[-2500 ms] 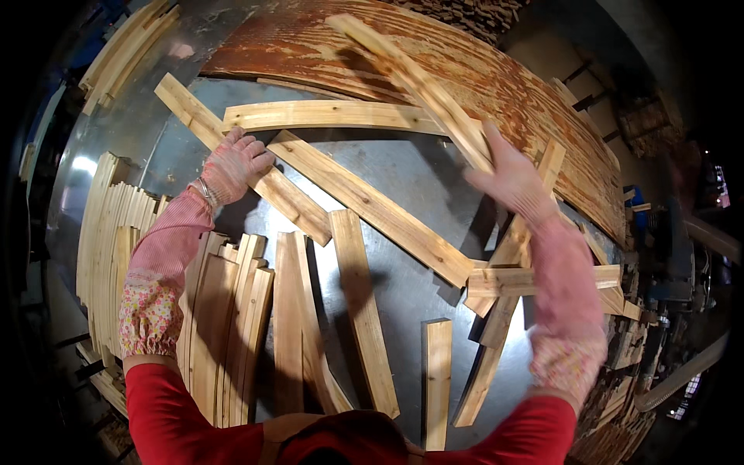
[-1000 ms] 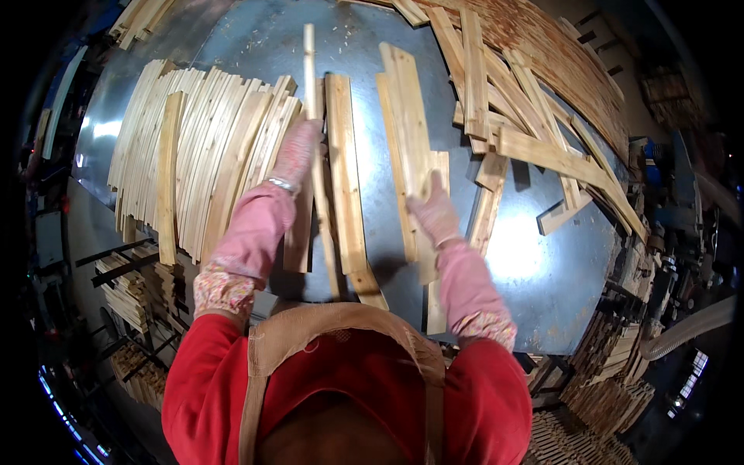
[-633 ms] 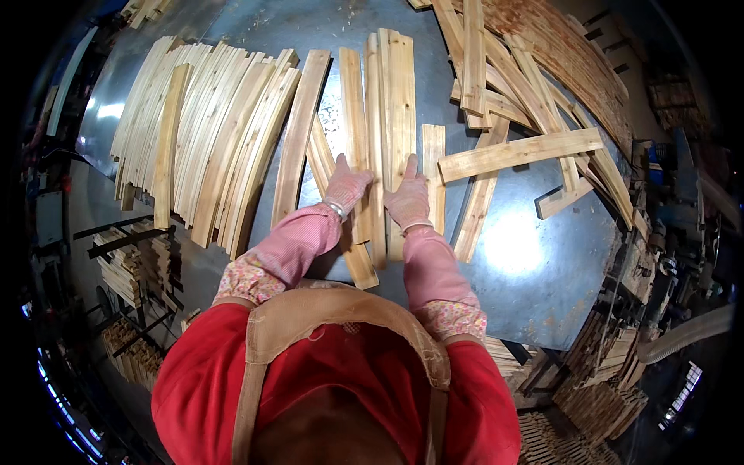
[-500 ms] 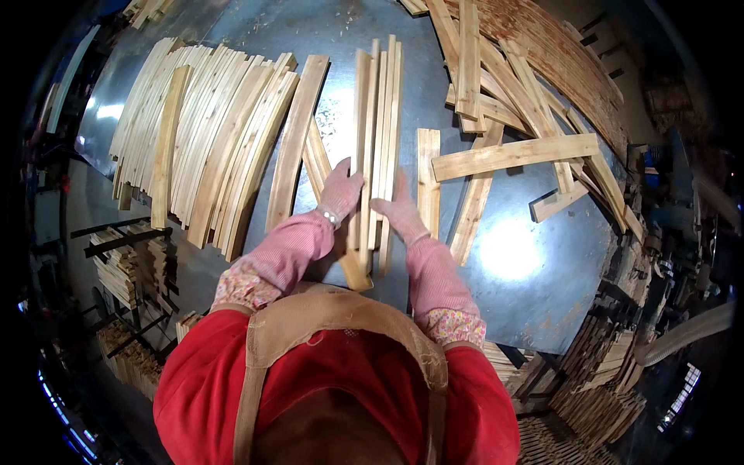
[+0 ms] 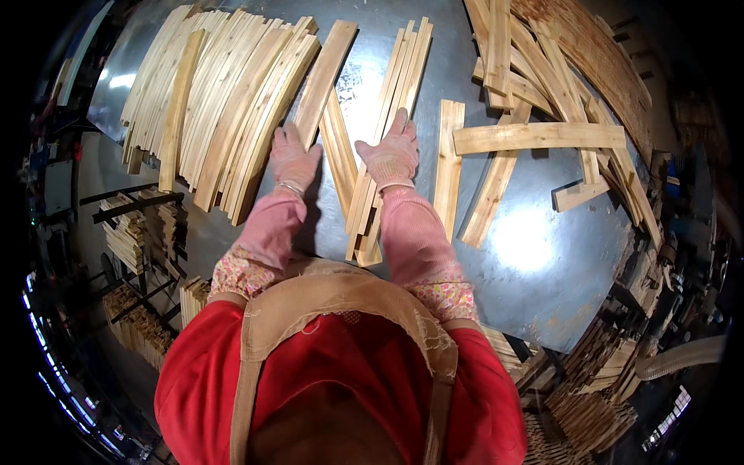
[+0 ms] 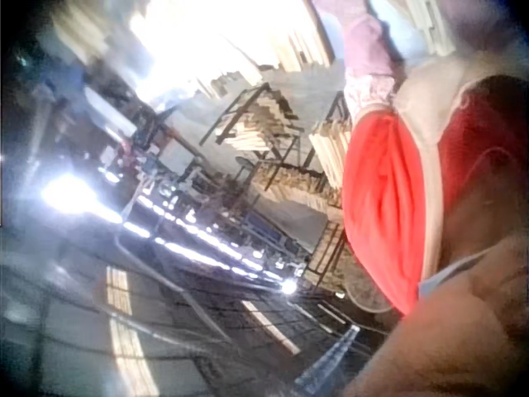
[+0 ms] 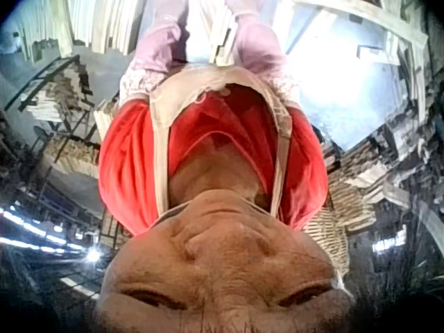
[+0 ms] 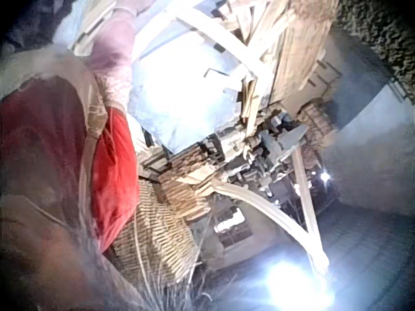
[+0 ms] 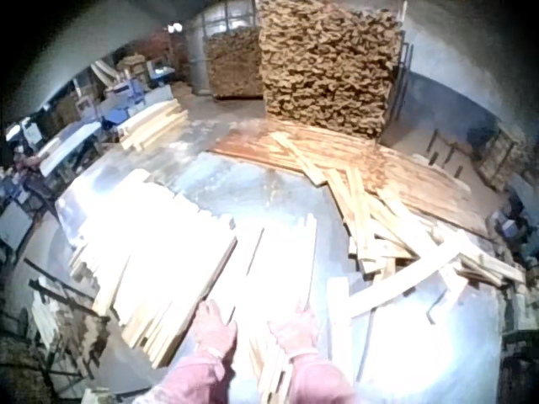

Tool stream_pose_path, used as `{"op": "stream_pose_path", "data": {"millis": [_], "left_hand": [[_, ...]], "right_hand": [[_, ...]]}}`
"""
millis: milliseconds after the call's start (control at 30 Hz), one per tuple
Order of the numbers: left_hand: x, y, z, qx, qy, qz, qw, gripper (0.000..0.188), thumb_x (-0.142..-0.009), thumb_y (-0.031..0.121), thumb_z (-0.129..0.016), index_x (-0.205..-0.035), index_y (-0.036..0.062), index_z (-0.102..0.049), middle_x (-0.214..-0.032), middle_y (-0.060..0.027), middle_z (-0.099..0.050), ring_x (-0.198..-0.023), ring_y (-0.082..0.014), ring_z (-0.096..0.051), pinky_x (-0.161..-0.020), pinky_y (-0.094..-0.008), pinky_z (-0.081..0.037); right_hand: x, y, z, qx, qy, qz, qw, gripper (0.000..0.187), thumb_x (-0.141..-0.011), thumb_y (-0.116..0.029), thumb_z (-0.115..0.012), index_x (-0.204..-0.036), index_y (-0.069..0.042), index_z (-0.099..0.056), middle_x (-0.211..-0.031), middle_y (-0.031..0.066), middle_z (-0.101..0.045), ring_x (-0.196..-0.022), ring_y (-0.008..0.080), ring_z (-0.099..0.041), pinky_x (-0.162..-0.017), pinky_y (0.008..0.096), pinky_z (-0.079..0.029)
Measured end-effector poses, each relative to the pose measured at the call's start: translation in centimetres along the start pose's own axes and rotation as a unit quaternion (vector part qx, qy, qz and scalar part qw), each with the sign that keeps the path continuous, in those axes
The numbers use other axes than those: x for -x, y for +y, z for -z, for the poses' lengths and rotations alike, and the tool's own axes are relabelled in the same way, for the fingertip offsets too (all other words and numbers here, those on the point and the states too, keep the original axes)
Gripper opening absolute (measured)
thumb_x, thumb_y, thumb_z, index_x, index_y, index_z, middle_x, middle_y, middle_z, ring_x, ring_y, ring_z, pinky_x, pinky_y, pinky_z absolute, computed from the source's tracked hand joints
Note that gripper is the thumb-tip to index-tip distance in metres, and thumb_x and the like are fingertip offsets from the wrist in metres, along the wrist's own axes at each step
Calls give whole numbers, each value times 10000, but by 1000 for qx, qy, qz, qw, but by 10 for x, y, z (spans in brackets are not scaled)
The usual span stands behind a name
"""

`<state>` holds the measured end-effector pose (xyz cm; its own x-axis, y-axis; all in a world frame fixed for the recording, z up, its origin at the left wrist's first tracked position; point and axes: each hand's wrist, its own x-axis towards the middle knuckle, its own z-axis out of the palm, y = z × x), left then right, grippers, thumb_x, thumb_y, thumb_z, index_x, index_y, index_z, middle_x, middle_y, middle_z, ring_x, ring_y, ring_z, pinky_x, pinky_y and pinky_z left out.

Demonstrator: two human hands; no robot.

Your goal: The person arranges and stacks thin wooden planks on a metal table, picking them up from a pile and aligning them into neat rows. Another person in a blue apron is visible nearby, also handling the wood.

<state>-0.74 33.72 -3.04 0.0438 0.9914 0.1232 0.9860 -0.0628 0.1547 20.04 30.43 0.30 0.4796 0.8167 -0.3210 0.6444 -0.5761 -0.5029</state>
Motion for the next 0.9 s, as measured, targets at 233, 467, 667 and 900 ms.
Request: {"op": "stream_pose_path", "data": {"millis": [233,467,667,900], "left_hand": [[43,40,34,239,-167,127,948,854,-827,334,-798,-1519,-57,-484,-1345,-316,-632,-1202,-495,-632,-1069,-505,-512],[47,97,25,106,-239,110,959,1015,-788,268,-805,-1644,55,-303,-1563,-205,-405,-1426,-401,-441,-1103,-470,-496],[18,34,0,333,-206,-6,920,1011,-781,116,-734,-1658,-10,-247,-1483,-284,-548,-1281,-434,-597,-1113,-467,-509],[-32,7,16,583,-406,114,694,721,-812,107,-630,-1519,-9,-550,-1157,-113,-699,-1018,-231,-662,-961,-317,-532]], "right_hand": [[2,5,28,-56,-46,-23,997,1210,-755,-375,-862,-1700,-87,-164,-1572,320,-403,-1395,494,-511,-1165,497,-473],[-10,49,41,-50,-28,-58,997,1197,-778,-342,-828,-1720,-101,-129,-1575,315,-408,-1325,448,-606,-1122,445,-518],[-12,63,47,-55,-19,-32,998,1186,-766,-337,-836,-1710,-103,-156,-1583,302,-402,-1330,443,-599,-1122,435,-519],[9,7,17,-52,-14,-41,998,1202,-775,-387,-845,-1703,-75,-148,-1534,325,-450,-1385,471,-527,-1157,472,-483]]}}
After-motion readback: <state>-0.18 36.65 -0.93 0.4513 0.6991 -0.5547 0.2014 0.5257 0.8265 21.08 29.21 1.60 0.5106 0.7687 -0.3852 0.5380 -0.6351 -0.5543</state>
